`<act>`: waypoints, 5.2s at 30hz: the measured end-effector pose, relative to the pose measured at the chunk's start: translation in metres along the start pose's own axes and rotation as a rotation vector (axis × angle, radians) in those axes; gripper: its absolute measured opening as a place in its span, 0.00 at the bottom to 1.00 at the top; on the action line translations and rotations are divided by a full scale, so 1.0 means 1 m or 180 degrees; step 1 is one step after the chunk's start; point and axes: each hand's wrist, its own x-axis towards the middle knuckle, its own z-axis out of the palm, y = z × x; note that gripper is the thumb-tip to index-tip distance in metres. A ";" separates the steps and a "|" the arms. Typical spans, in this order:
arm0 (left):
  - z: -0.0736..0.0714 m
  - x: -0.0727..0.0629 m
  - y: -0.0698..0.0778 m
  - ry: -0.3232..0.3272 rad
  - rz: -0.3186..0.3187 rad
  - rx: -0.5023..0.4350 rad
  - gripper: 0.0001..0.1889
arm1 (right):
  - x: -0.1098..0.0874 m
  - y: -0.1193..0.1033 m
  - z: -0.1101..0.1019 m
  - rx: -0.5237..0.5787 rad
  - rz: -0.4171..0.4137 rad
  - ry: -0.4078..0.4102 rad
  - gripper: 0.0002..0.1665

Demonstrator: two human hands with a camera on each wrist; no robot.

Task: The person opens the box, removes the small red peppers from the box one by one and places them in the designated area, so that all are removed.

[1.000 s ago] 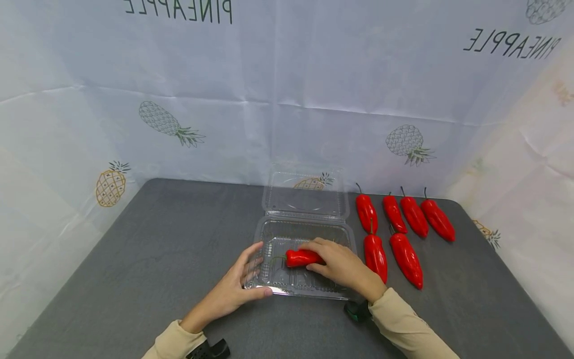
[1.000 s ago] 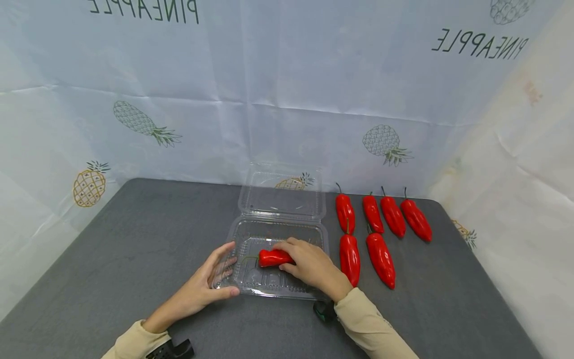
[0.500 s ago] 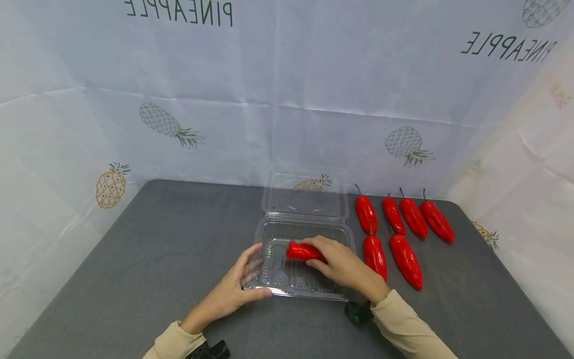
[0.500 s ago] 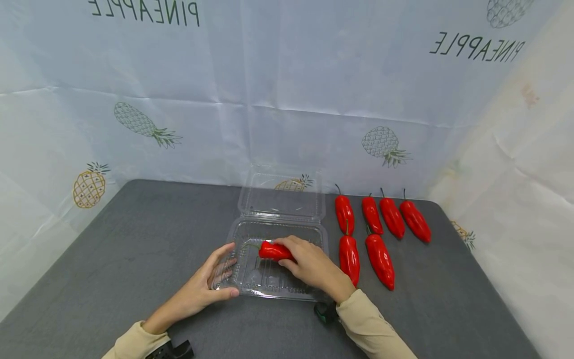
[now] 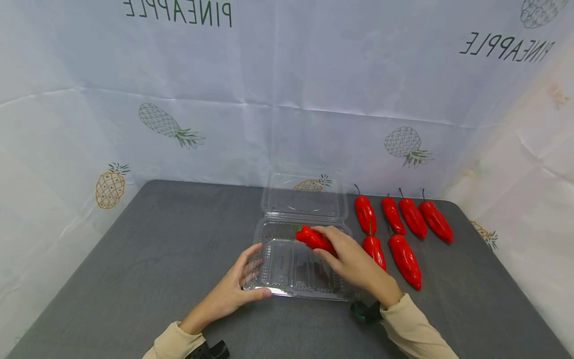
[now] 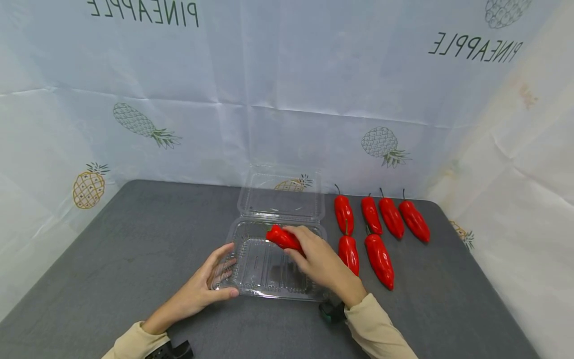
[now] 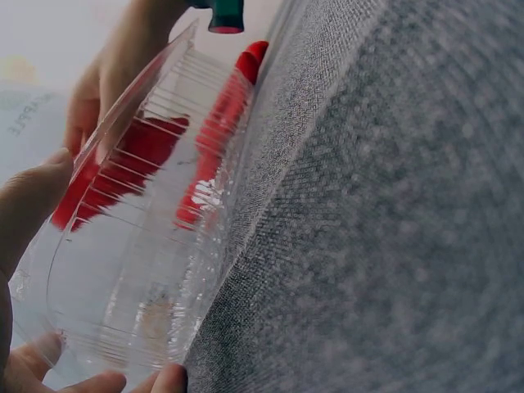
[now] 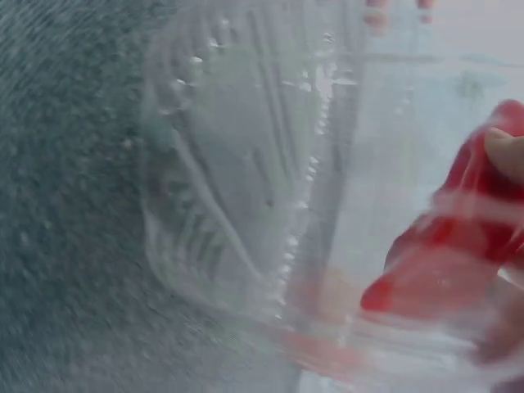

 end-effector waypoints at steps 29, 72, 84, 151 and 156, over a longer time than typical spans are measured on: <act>0.001 -0.001 0.002 0.0027 -0.0063 -0.0032 0.51 | -0.033 0.006 -0.035 0.0018 -0.0030 0.0700 0.36; 0.001 0.000 0.000 0.0000 -0.0006 0.0014 0.50 | -0.066 0.056 -0.100 -0.0095 0.1120 0.0350 0.37; 0.001 -0.001 0.001 0.0005 0.0006 0.0013 0.51 | -0.076 0.072 -0.112 -0.0233 0.1393 0.0294 0.40; 0.001 -0.001 0.002 0.0029 -0.0053 0.0007 0.51 | -0.114 0.161 -0.115 -0.0356 0.2609 -0.0749 0.46; 0.001 -0.001 0.002 0.0007 -0.0053 -0.0002 0.51 | -0.115 0.160 -0.115 -0.0365 0.2593 -0.0767 0.48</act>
